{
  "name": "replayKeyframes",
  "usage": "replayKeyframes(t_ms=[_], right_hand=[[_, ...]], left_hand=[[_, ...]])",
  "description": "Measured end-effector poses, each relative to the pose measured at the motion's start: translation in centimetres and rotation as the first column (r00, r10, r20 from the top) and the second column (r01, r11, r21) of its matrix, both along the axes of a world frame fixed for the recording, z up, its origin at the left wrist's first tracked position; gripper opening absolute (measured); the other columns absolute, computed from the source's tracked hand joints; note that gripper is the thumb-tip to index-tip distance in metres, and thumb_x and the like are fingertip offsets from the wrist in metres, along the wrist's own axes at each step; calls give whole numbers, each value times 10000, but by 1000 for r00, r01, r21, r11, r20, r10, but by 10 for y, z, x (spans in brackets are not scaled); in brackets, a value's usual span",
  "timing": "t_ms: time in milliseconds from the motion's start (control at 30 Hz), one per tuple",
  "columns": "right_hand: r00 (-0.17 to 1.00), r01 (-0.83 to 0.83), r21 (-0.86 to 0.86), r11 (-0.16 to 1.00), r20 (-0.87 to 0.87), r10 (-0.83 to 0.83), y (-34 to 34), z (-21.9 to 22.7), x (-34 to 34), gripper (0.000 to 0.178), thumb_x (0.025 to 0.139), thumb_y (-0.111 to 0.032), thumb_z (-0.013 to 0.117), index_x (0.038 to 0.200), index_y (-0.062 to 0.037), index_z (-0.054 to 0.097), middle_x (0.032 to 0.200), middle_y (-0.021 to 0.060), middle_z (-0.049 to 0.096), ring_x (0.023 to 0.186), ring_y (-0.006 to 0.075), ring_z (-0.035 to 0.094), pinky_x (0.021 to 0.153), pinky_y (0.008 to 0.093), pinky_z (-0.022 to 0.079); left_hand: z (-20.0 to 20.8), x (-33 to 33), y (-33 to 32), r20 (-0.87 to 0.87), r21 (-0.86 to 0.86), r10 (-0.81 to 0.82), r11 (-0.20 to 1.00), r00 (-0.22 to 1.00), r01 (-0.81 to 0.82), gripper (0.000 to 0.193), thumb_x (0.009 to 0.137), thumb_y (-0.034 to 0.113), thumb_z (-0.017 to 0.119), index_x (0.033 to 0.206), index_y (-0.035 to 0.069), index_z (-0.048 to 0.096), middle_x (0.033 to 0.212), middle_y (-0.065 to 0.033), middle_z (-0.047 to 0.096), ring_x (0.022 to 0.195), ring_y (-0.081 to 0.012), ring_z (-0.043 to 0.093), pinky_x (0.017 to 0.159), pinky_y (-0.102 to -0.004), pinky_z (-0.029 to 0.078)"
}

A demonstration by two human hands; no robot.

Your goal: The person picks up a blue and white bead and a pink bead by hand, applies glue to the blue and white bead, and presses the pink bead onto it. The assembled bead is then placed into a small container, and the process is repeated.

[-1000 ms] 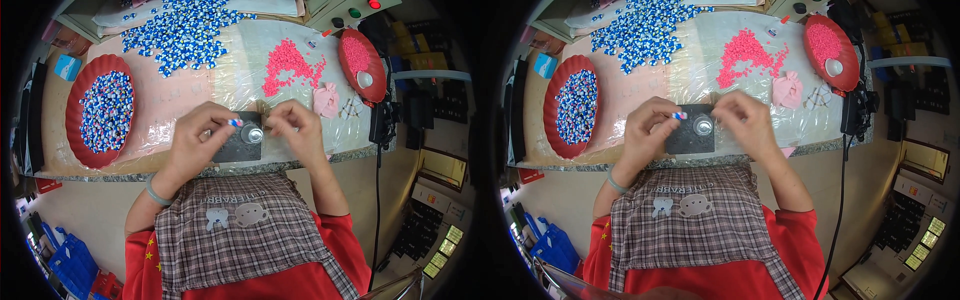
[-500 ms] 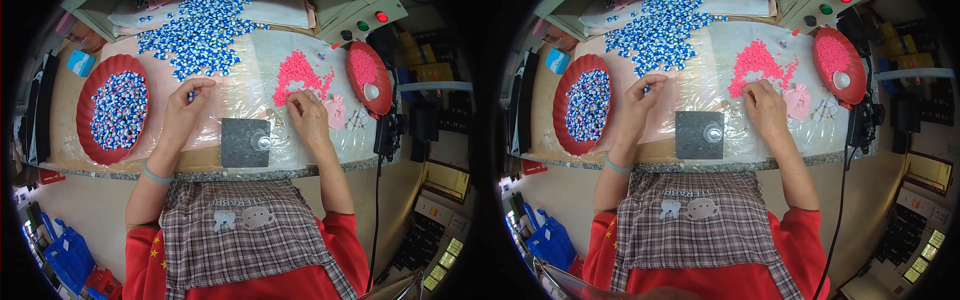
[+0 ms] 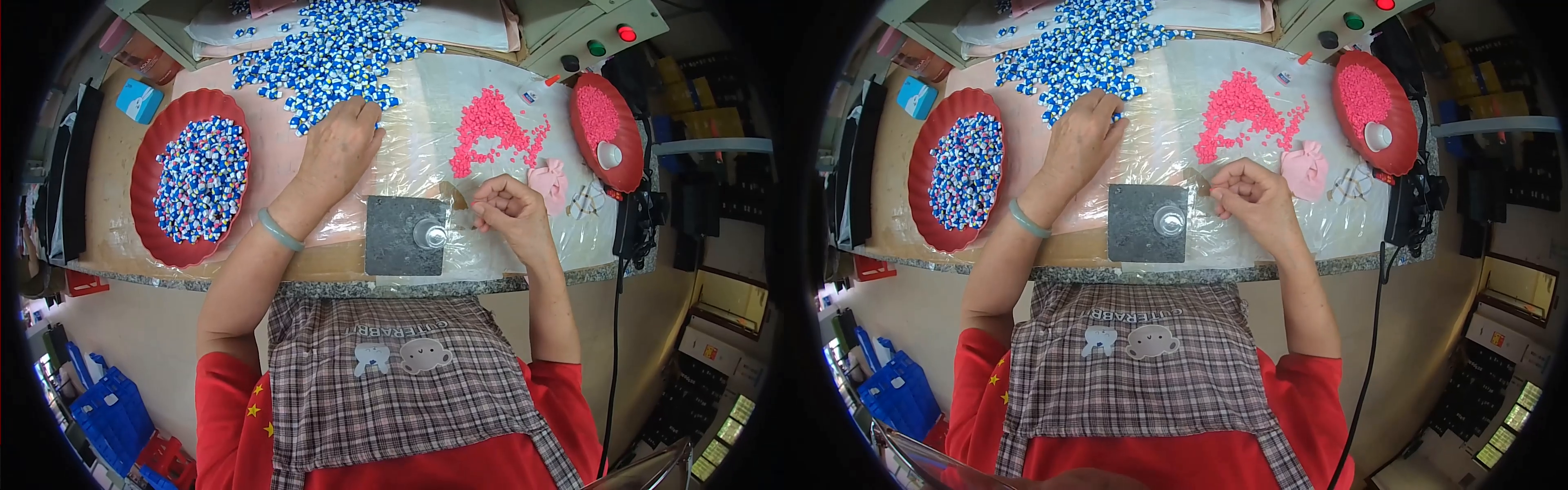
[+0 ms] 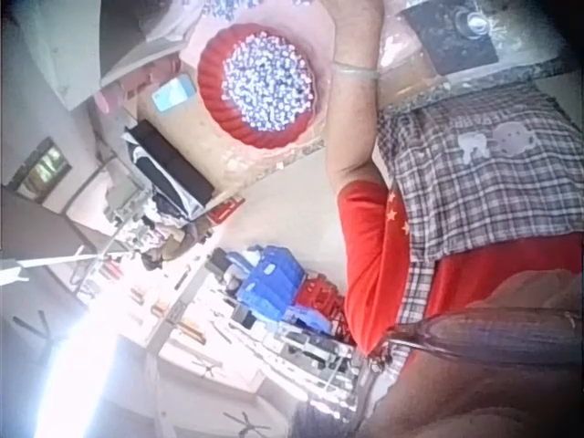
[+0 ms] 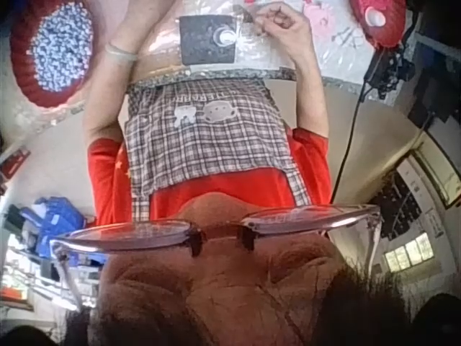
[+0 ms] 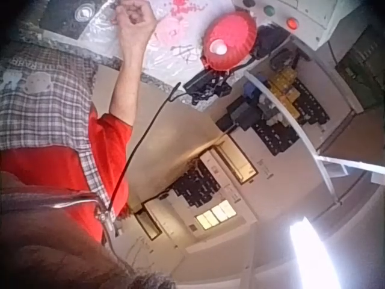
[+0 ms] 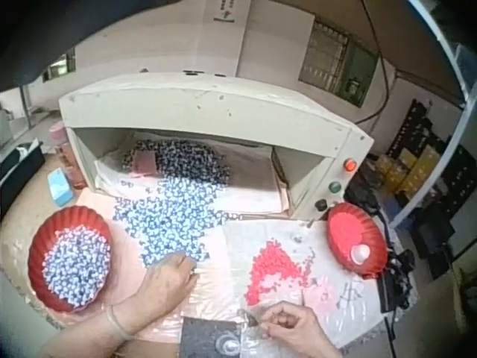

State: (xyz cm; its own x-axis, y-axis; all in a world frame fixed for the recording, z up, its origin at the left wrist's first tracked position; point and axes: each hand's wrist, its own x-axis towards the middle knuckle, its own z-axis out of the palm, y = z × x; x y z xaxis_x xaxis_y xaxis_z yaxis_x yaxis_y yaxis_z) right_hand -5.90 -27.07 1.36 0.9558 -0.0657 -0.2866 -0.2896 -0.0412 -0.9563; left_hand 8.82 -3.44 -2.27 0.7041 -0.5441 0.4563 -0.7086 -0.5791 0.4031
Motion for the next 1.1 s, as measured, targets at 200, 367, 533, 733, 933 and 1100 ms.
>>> replayKeyframes(t_ms=[200, 367, 533, 733, 933, 1100], right_hand=[[995, -96, 144, 985, -25, 101, 2, 2, -5, 110, 873, -5, 647, 979, 17, 633, 827, 52, 648, 706, 104, 632, 643, 226, 517], [995, -90, 212, 973, -19, 96, 8, 3, -7, 88, 867, -4, 646, 951, 21, 632, 829, 60, 646, 741, 114, 643, 676, 240, 525], [992, -116, 185, 976, -24, 122, 12, 13, -9, 69, 864, 10, 653, 929, 8, 631, 806, 52, 642, 718, 111, 644, 652, 229, 530], [982, -161, 197, 967, -68, 177, 18, 20, -10, 129, 838, 17, 688, 914, -6, 587, 762, 36, 635, 672, 85, 629, 588, 227, 520], [975, -155, 147, 977, -134, 175, 26, 21, -11, 164, 827, 27, 696, 873, -26, 547, 735, 32, 624, 623, 85, 620, 532, 225, 509], [975, -159, 65, 985, -146, 167, 32, 25, -10, 173, 822, 53, 690, 851, -20, 536, 735, 34, 610, 623, 83, 616, 540, 213, 507]], left_hand=[[-2, -1, 5, 7, -22, -15, 1000, 1000, 15, 130, 772, 4, 617, 866, 14, 527, 824, -158, 559, 785, -337, 593, 662, -433, 488], [-4, -4, 12, -90, -100, -13, 995, 996, 4, 143, 791, 9, 627, 926, -8, 585, 842, -164, 576, 795, -341, 601, 699, -430, 502], [-1, -12, 21, -156, -169, -12, 986, 988, -14, 87, 864, 62, 618, 910, -10, 598, 808, -166, 591, 744, -335, 594, 663, -400, 485], [12, -31, 36, -855, -500, -381, 785, 352, -366, 164, 960, 112, 556, 1089, 30, 616, 811, -29, 647, 675, -43, 514, 572, -195, 400], [11, -49, 42, -755, -635, -625, 621, 198, -460, 188, 950, 119, 577, 1112, 26, 602, 885, -48, 654, 692, -35, 512, 582, -164, 369], [12, -59, 43, -776, -631, -570, 680, 271, -374, 191, 942, 83, 580, 1118, 13, 609, 903, -47, 654, 710, -33, 523, 600, -170, 400]])
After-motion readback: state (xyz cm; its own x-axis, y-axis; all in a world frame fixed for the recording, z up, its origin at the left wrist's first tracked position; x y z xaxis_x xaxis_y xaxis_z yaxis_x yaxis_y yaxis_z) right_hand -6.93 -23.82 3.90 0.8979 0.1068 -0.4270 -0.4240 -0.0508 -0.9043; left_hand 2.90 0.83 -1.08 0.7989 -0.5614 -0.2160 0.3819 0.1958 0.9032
